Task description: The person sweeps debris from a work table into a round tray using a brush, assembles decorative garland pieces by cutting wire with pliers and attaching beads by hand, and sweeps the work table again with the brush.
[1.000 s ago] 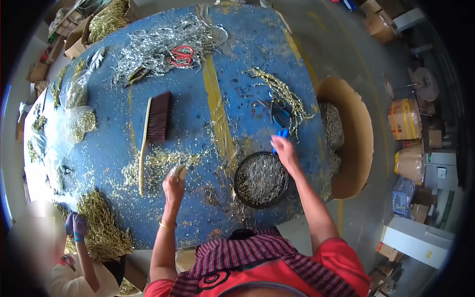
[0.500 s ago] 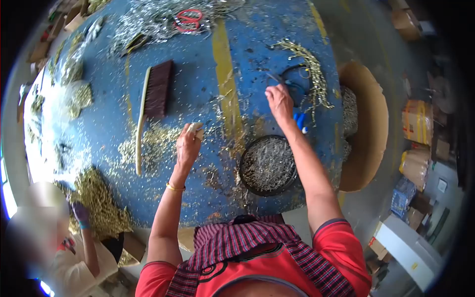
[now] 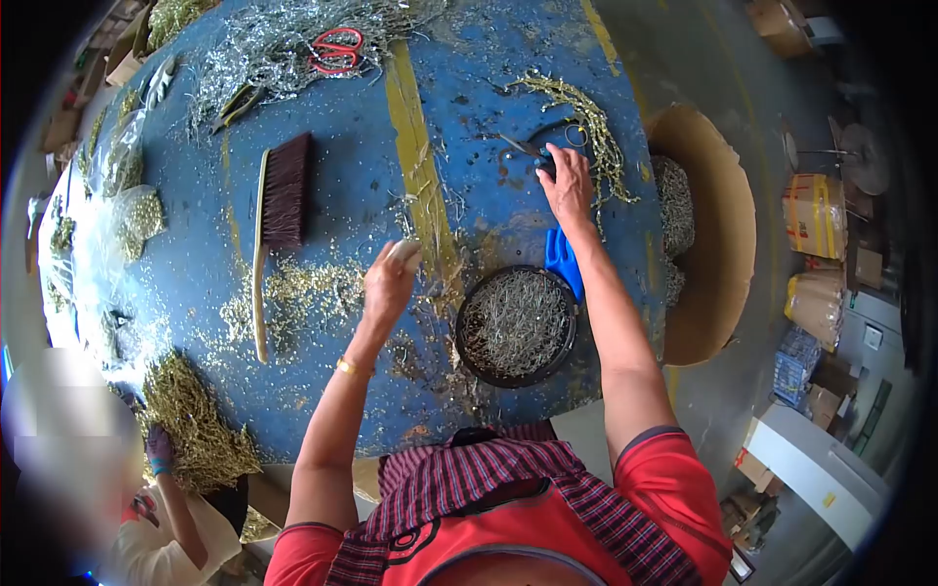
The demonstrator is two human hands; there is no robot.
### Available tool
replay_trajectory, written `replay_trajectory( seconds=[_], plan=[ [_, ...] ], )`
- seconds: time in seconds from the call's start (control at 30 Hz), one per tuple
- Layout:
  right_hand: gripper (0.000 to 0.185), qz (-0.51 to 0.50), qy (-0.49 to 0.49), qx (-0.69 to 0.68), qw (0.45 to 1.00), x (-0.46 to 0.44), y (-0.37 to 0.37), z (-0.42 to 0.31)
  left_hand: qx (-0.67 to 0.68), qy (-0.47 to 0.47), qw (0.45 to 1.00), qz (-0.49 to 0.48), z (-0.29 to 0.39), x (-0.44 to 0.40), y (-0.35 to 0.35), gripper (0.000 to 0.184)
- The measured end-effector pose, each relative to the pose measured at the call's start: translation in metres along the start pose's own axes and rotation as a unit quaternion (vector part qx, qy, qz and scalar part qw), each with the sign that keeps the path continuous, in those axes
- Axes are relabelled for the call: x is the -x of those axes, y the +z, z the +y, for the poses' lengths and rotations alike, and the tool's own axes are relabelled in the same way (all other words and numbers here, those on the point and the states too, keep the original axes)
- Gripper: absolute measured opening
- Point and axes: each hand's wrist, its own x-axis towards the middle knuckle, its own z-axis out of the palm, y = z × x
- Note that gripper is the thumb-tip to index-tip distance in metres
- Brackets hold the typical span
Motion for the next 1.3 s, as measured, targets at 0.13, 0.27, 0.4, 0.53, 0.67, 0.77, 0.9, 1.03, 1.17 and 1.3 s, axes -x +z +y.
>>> replay_trajectory(
  seconds=[0.13, 0.27, 0.4, 0.53, 0.67, 0.77, 0.9, 1.03, 1.17, 1.3],
  plan=[
    [0.051, 0.005, 0.032, 0.012, 0.999, -0.003, 0.003, -0.007, 0.000, 0.042, 0.999, 0.016, 0.036, -0.072, 0.065, 0.016],
    [0.040, 0.018, -0.059, -0.101, 0.993, -0.002, 0.001, -0.040, 0.058, 0.088, 0.987, 0.121, 0.038, -0.131, 0.108, 0.016],
    [0.029, 0.056, -0.061, -0.149, 0.985, -0.004, 0.024, -0.067, 0.230, -0.039, 0.968, 0.088, 0.035, -0.100, 0.076, 0.017],
    [0.019, 0.031, -0.079, -0.151, 0.985, -0.014, 0.060, -0.062, 0.379, -0.140, 0.911, 0.079, 0.008, -0.018, 0.020, 0.018],
    [0.010, 0.110, -0.048, -0.220, 0.968, -0.018, 0.058, -0.073, 0.251, -0.223, 0.937, 0.095, -0.010, 0.067, -0.042, 0.019],
    [0.019, -0.074, 0.269, -0.492, 0.825, 0.012, 0.017, -0.111, 0.167, -0.252, 0.951, 0.071, -0.026, 0.119, -0.061, 0.018],
    [0.024, -0.219, 0.418, -0.722, 0.506, 0.096, -0.012, -0.135, 0.022, -0.125, 0.991, 0.044, -0.015, 0.127, -0.037, 0.015],
    [0.020, -0.211, 0.483, -0.747, 0.404, 0.138, -0.035, -0.163, -0.010, -0.046, 0.999, -0.017, 0.009, 0.089, 0.008, 0.016],
    [0.022, -0.180, 0.476, -0.766, 0.393, 0.144, -0.049, -0.171, -0.106, 0.085, 0.991, 0.015, -0.008, 0.075, 0.034, 0.018],
    [0.022, -0.190, 0.446, -0.793, 0.370, 0.141, -0.063, -0.177, 0.140, -0.084, 0.985, 0.053, 0.011, 0.077, 0.014, 0.022]
  ],
)
